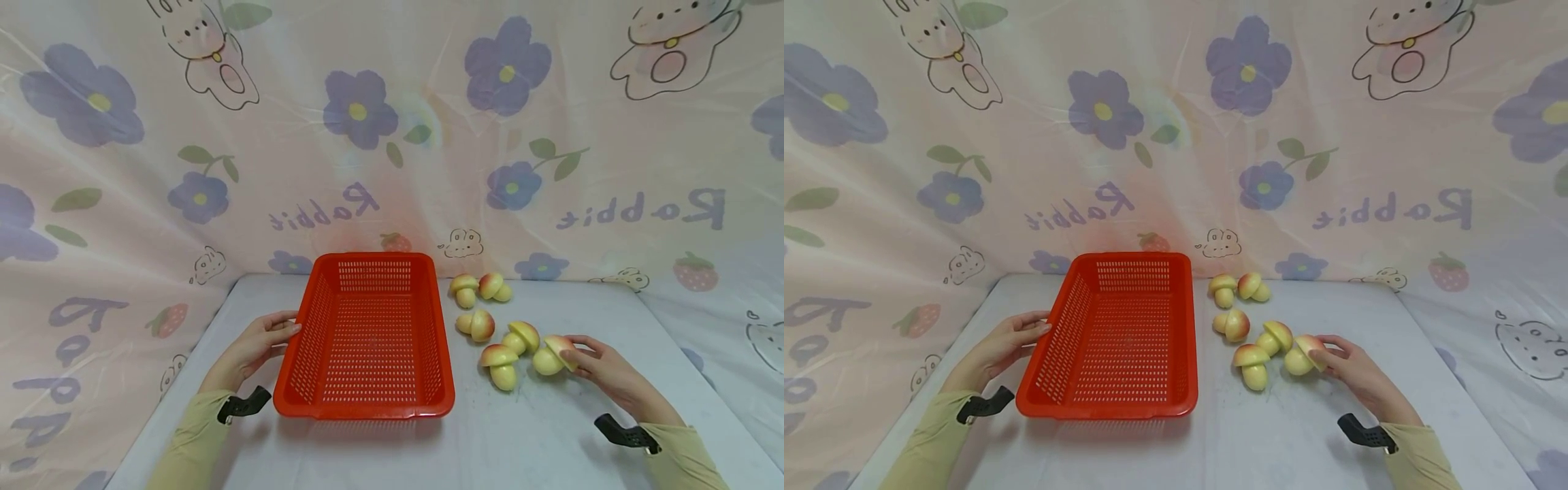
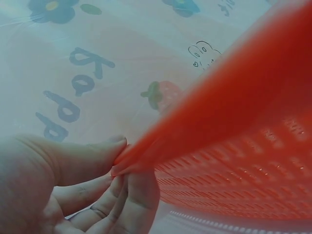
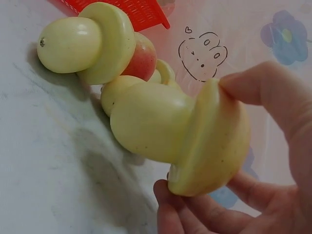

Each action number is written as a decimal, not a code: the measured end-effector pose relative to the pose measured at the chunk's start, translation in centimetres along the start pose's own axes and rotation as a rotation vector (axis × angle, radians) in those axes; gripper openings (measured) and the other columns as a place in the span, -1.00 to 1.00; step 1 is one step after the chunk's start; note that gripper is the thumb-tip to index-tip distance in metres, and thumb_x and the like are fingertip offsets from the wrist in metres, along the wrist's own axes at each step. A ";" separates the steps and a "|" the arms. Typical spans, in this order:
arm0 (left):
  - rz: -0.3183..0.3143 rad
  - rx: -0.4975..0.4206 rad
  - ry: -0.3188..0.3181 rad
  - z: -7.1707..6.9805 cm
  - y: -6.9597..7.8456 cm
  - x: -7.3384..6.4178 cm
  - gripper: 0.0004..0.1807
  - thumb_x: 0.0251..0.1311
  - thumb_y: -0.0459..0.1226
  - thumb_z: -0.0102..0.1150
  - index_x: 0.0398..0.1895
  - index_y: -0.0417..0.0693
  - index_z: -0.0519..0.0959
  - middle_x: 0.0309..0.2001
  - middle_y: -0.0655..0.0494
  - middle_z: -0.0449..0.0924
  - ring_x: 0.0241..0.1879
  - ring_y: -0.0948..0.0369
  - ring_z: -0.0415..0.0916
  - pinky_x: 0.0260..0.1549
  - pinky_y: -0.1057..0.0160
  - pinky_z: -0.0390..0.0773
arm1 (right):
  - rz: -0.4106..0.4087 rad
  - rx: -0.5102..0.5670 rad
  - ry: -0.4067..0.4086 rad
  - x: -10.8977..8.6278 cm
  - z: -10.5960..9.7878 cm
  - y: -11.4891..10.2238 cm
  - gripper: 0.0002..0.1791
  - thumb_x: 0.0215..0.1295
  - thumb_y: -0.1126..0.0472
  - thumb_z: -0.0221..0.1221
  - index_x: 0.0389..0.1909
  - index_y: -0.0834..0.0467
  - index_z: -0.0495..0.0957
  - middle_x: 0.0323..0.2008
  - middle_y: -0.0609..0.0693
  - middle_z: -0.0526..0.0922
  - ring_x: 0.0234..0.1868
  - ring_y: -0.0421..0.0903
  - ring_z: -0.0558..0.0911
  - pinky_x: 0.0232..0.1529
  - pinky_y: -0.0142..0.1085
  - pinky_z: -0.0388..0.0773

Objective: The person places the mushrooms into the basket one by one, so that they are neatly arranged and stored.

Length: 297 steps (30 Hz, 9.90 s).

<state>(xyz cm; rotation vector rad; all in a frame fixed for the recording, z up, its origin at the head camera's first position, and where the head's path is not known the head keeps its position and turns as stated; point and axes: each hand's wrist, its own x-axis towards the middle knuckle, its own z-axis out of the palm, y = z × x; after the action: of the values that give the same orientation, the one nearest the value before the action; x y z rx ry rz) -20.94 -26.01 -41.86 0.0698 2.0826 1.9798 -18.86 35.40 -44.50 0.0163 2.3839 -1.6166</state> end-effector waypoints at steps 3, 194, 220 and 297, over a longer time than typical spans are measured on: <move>0.011 0.018 -0.004 0.1 0.0 0.3 -0.33 0.28 -0.24 0.19 0.38 -0.25 0.18 -0.16 -0.01 0.56 -0.20 0.15 0.59 -0.16 0.14 0.60 | 0.008 0.002 0.000 0.0 -0.2 -0.2 -0.23 0.41 0.00 0.08 0.38 0.38 -0.02 0.26 0.36 0.18 -0.11 -0.28 0.49 -0.06 -0.25 0.54; -0.086 0.032 -0.113 -1.6 2.2 3.7 -0.38 0.34 -0.31 0.09 0.41 -0.23 0.15 -0.06 -0.05 0.60 -0.13 0.08 0.60 -0.12 0.07 0.59 | -0.029 -0.108 -0.398 17.5 27.7 -18.7 -0.67 0.27 0.12 0.26 -0.28 0.38 0.62 -0.44 0.07 0.52 -0.28 0.09 0.56 0.01 -0.11 0.54; -0.074 0.041 -0.112 -1.5 1.9 3.8 -0.38 0.33 -0.32 0.11 0.40 -0.24 0.15 -0.08 -0.05 0.59 -0.15 0.08 0.61 -0.14 0.08 0.60 | -0.020 -0.058 -0.459 17.2 27.7 -18.7 -0.69 0.32 0.19 0.19 -0.06 0.36 0.59 -0.13 0.24 0.62 0.01 0.21 0.58 0.04 -0.08 0.51; -0.043 -0.030 -0.113 -1.5 1.5 3.0 -0.36 0.36 -0.34 0.06 0.41 -0.31 0.06 -0.08 -0.03 0.57 -0.15 0.14 0.59 -0.16 0.11 0.61 | -0.263 0.204 -0.455 8.8 11.4 -16.7 -0.52 0.44 0.18 0.05 0.28 0.30 0.27 0.22 0.29 0.39 0.24 0.25 0.38 0.21 0.05 0.33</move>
<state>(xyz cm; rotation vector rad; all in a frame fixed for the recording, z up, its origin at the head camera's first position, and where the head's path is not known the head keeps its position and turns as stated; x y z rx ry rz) -24.39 -26.73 -40.83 0.1272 1.9676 1.9352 -27.57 17.41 -35.18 -0.5843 1.9294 -1.7420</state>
